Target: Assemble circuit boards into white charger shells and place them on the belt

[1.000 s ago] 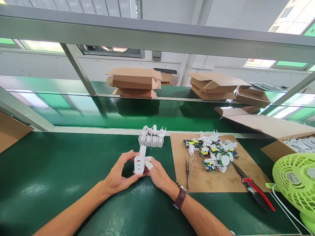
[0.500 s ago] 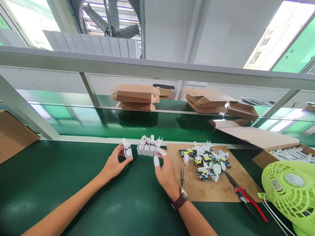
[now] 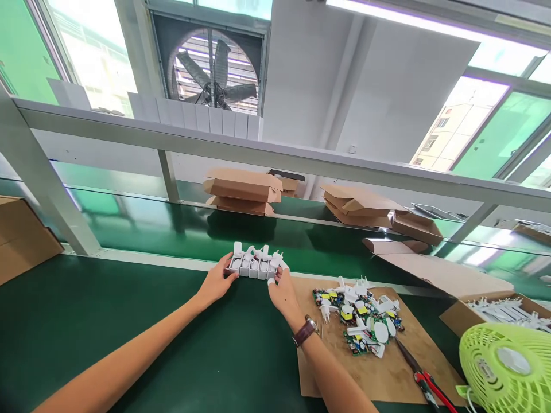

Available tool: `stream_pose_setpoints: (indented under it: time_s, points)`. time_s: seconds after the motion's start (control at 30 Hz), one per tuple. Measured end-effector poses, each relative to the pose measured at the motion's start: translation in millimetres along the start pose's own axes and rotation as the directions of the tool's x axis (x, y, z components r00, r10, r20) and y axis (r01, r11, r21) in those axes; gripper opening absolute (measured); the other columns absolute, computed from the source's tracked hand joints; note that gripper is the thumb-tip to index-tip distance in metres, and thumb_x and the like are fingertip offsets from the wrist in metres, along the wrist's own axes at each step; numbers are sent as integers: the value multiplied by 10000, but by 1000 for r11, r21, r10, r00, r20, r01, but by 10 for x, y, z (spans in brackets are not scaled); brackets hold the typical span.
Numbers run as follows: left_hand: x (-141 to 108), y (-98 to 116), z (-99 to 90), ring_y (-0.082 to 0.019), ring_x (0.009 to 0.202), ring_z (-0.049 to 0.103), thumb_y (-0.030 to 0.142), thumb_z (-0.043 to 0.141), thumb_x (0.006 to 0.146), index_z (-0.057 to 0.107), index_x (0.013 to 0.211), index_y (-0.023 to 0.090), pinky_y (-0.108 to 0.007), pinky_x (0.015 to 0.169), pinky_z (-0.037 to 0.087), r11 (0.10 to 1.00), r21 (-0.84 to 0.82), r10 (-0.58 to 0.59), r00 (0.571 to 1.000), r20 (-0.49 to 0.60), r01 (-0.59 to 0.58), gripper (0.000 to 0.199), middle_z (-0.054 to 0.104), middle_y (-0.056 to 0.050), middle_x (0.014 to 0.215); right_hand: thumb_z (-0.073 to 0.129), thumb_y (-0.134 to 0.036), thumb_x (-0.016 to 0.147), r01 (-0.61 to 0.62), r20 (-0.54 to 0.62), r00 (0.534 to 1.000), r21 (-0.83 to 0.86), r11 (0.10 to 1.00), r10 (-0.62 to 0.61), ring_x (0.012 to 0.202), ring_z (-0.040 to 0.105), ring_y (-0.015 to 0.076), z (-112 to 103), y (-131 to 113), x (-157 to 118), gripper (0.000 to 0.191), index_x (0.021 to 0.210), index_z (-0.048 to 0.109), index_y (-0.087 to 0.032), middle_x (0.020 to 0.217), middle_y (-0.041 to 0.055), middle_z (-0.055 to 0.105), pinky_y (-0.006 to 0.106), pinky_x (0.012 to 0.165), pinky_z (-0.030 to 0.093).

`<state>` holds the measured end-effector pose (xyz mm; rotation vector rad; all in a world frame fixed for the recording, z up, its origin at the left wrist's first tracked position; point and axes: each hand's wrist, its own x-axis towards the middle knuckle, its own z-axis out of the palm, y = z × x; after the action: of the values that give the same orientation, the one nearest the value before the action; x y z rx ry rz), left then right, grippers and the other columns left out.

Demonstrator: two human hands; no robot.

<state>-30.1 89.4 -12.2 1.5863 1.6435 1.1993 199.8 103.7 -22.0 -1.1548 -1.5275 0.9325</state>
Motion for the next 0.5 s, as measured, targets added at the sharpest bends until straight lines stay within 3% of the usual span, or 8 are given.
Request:
stream_pose_setpoints:
  time_s: [0.13,0.27,0.4,0.5]
  points:
    - [447,-66,11,-323,1268,642,137,631,849,470,1433,138,-488,1087,494,999,-25,22,993,-120,-25,606,639,-202,1397,542,-145,691,-30,-17,999,-13,999,29,1266,639,252,177,-79,500,605,1292,484,-187,1373,165,634,456,1130,471]
    - [754,-214,-8,-335,1247,660,129,615,868,494,1381,140,-493,1032,543,997,-50,55,984,-168,-65,528,640,-224,1383,526,-112,701,-29,28,999,-19,999,30,1244,660,256,361,-103,841,620,1316,473,-173,1341,181,659,477,1101,494]
    - [778,-389,-33,-298,1183,699,155,625,872,519,1324,145,-405,951,600,989,-62,117,971,-207,-132,464,681,-183,1314,548,-93,685,-35,93,995,-36,999,38,1266,648,273,462,-51,946,642,1318,491,-183,1304,169,682,539,1103,473]
    - [637,-425,-84,-327,1263,638,235,600,894,506,1332,127,-462,1040,552,985,-45,152,955,-256,-169,460,628,-188,1357,579,-102,714,-40,122,991,-62,997,47,1300,623,293,413,-87,844,613,1319,529,-189,1293,168,687,591,1119,439]
